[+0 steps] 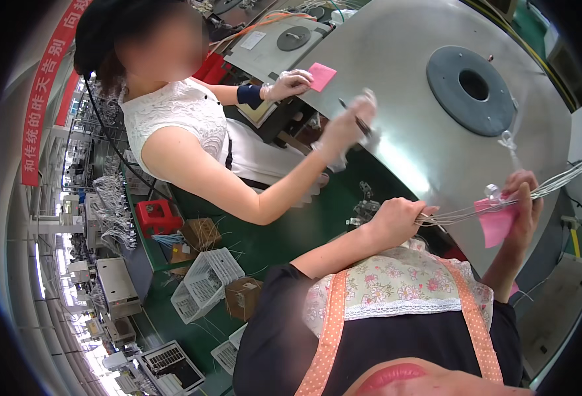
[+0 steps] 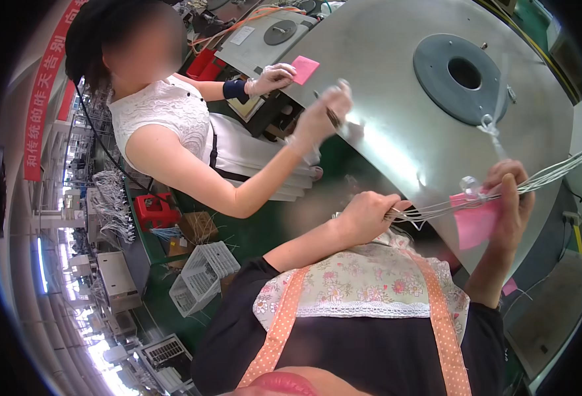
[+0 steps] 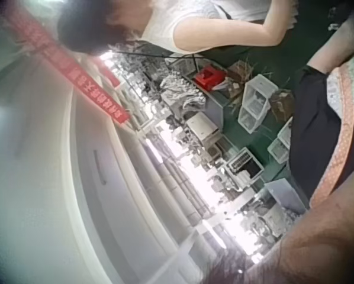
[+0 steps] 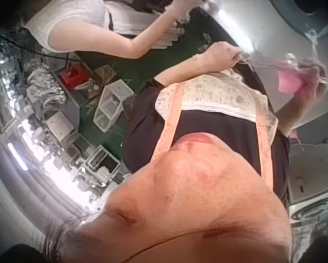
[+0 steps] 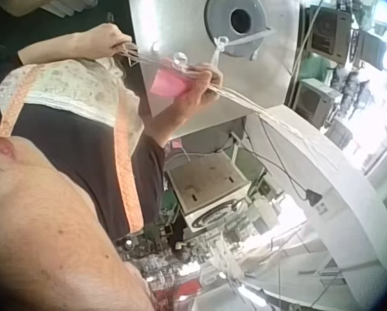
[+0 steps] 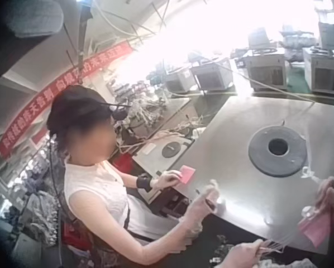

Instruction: The person ties a bundle of wires with a plastic tie, attaches a pink note, and carries them across the room to a basket. They then gather more wires from the floor and a table, grouping them into a new bundle.

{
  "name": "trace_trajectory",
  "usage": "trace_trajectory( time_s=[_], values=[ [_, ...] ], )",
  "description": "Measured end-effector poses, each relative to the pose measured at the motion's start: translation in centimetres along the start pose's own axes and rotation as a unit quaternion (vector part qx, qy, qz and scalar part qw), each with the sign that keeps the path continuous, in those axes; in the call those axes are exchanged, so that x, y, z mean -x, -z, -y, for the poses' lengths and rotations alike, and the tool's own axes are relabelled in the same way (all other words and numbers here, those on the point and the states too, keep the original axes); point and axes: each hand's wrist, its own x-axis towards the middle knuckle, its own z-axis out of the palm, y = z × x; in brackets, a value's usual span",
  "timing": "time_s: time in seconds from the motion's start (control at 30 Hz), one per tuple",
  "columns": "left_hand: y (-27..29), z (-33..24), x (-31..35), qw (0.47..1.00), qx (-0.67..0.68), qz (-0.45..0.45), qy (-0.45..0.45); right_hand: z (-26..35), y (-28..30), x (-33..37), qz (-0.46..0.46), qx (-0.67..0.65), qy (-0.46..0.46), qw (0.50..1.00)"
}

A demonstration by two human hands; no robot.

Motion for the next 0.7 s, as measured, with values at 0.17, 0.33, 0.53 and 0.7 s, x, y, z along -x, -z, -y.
trace_trajectory(
  time_s=[0.17,0.33,0.53,0.7],
  values=[
    [2.9,-3.9,-0.8,0.999,-0.019,0.012,-0.049,2.9,0.6,0.3,-0.113,-0.089,0.021,0.989],
    [5.2,-9.6,-1.1,0.984,-0.038,-0.026,-0.172,4.6,9.5,1.5,-0.149,-0.382,0.053,0.911],
    [5.6,-14.8,1.1,0.943,-0.22,-0.1,-0.23,7.5,7.3,1.7,0.009,-0.266,0.263,0.927],
    [4.9,-15.1,1.6,0.914,-0.278,-0.122,-0.269,6.3,10.0,4.9,-0.044,-0.354,0.283,0.89]
  ],
)
